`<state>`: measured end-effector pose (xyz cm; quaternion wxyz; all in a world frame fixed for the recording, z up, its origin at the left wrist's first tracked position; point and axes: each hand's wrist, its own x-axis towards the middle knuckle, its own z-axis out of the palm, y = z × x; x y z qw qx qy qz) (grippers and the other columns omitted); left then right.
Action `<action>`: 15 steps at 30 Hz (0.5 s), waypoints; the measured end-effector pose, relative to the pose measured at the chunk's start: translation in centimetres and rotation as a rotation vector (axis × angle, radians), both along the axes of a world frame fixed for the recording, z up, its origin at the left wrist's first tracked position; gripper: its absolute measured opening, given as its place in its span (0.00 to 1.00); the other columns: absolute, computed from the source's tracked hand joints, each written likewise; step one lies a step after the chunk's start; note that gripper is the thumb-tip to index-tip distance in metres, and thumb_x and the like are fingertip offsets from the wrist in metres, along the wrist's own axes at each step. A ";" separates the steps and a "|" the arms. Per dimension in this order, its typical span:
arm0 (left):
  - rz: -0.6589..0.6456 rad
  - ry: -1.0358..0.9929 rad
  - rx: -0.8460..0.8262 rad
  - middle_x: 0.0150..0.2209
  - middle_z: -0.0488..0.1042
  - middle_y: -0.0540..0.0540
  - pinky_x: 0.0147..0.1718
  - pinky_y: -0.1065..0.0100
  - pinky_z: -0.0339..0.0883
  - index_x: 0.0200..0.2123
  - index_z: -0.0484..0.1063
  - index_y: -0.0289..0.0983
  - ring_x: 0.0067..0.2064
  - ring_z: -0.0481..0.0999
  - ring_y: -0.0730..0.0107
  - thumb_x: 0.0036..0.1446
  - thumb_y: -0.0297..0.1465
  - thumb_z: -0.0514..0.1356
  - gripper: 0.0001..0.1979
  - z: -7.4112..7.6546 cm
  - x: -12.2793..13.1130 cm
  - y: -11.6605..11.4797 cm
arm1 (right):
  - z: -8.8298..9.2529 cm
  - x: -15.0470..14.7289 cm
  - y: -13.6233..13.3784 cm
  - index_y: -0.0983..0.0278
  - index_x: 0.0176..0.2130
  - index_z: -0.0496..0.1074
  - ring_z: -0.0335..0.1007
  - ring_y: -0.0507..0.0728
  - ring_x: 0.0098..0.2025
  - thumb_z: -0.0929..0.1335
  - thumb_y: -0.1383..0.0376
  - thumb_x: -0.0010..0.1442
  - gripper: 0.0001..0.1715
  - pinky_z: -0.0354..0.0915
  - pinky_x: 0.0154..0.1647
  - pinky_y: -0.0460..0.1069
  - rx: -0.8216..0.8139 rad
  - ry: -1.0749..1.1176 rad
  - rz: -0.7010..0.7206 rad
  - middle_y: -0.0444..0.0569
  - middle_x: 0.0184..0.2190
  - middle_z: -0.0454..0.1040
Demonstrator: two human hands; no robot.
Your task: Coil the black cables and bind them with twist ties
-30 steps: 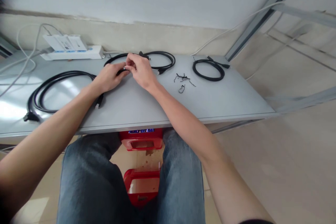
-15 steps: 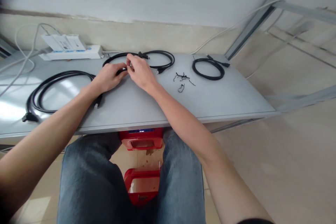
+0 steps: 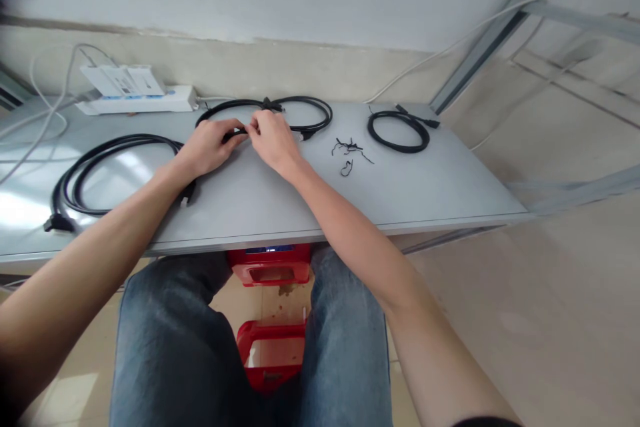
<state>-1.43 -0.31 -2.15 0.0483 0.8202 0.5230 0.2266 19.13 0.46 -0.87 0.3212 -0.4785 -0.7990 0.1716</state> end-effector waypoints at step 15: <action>0.021 -0.005 0.004 0.49 0.88 0.34 0.60 0.52 0.74 0.67 0.81 0.35 0.54 0.87 0.43 0.81 0.41 0.56 0.24 0.2 0.1 -0.1 | 0.1 0.2 0.2 0.59 0.36 0.71 0.72 0.60 0.42 0.69 0.65 0.83 0.18 0.62 0.47 0.53 -0.072 -0.094 0.048 0.49 0.36 0.76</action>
